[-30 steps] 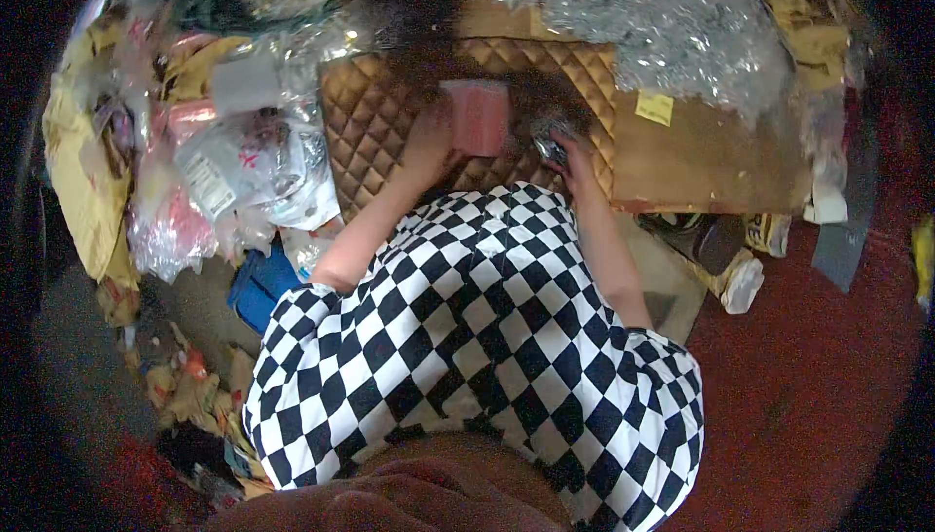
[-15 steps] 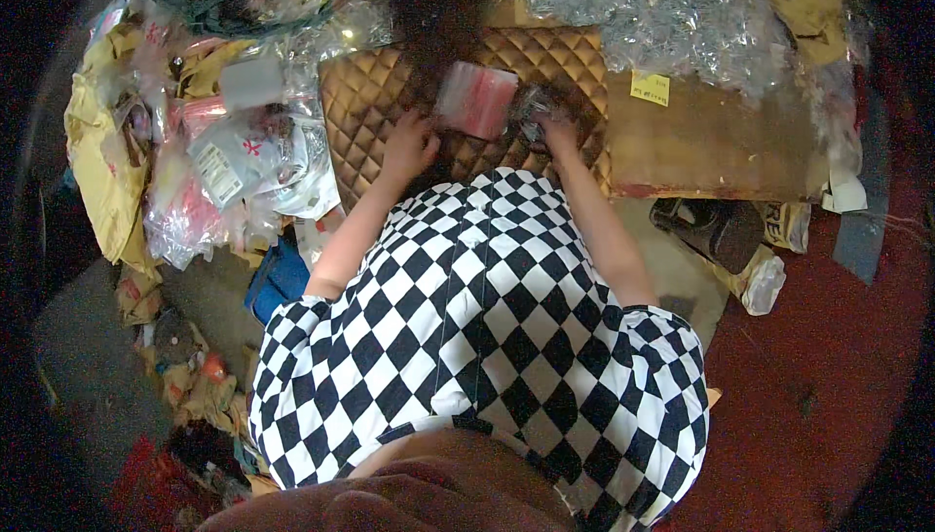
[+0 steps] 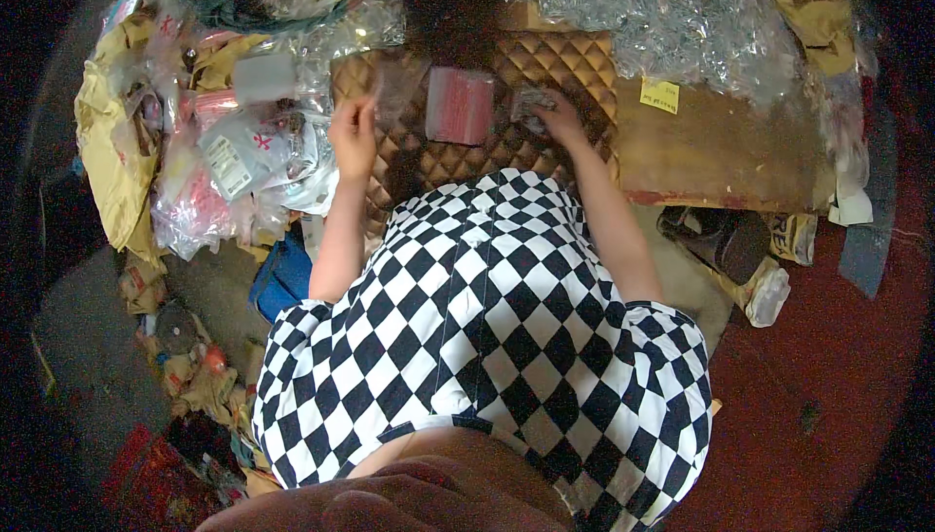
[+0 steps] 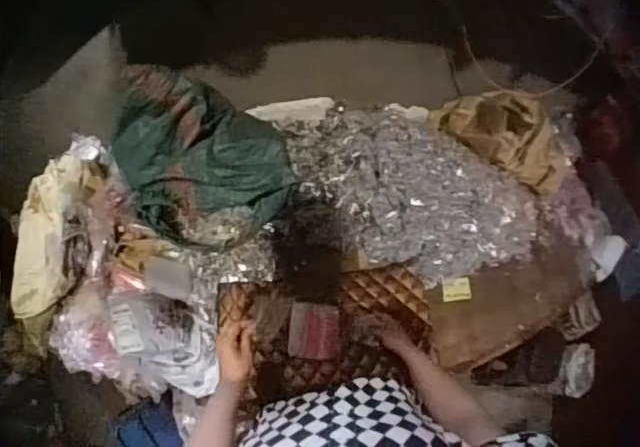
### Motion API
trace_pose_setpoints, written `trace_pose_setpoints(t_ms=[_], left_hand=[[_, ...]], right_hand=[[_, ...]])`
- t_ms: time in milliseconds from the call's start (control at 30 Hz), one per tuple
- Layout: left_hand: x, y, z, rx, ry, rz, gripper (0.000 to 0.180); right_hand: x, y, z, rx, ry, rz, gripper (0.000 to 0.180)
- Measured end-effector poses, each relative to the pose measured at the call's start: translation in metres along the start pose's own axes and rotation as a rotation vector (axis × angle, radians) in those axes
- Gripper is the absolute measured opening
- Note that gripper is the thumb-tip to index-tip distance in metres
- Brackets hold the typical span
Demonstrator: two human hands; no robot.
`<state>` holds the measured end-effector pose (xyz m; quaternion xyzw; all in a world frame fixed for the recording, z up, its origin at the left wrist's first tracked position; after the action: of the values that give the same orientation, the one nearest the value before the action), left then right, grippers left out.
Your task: Sorting small items and placing them into plastic bags on a workspace.
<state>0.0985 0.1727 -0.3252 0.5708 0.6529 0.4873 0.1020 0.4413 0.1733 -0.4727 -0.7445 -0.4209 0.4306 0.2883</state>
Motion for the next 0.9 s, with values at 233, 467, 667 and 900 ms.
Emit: trace_pose_setpoints(t_ms=[233, 467, 667, 900], left_hand=[[0.006, -0.001, -0.029, 0.264, -0.037, 0.289, 0.012], [0.015, 0.034, -0.033, 0.115, 0.002, 0.079, 0.017], [0.036, 0.047, -0.059, 0.476, 0.235, 0.715, 0.012], [0.039, 0.057, -0.060, 0.400, -0.145, 0.527, 0.061]], right_hand=[[-0.020, 0.018, -0.027, 0.605, -0.084, 0.433, 0.063], [-0.001, 0.045, -0.017, 0.441, -0.135, 0.144, 0.067], [-0.002, 0.033, -0.002, 0.231, 0.081, 0.105, 0.078], [-0.046, -0.043, -0.045, 0.518, 0.097, 0.096, 0.048]])
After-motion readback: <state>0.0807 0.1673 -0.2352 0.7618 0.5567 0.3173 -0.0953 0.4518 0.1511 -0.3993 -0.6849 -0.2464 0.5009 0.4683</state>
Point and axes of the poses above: each hand's wrist, its own x-axis towards the middle knuckle, its own z-axis out of the palm, y = z × x, the point moved 1 cm from there along x, towards the middle knuckle, and after that the axes turned 14 degrees about y, right-handed, at the moved point
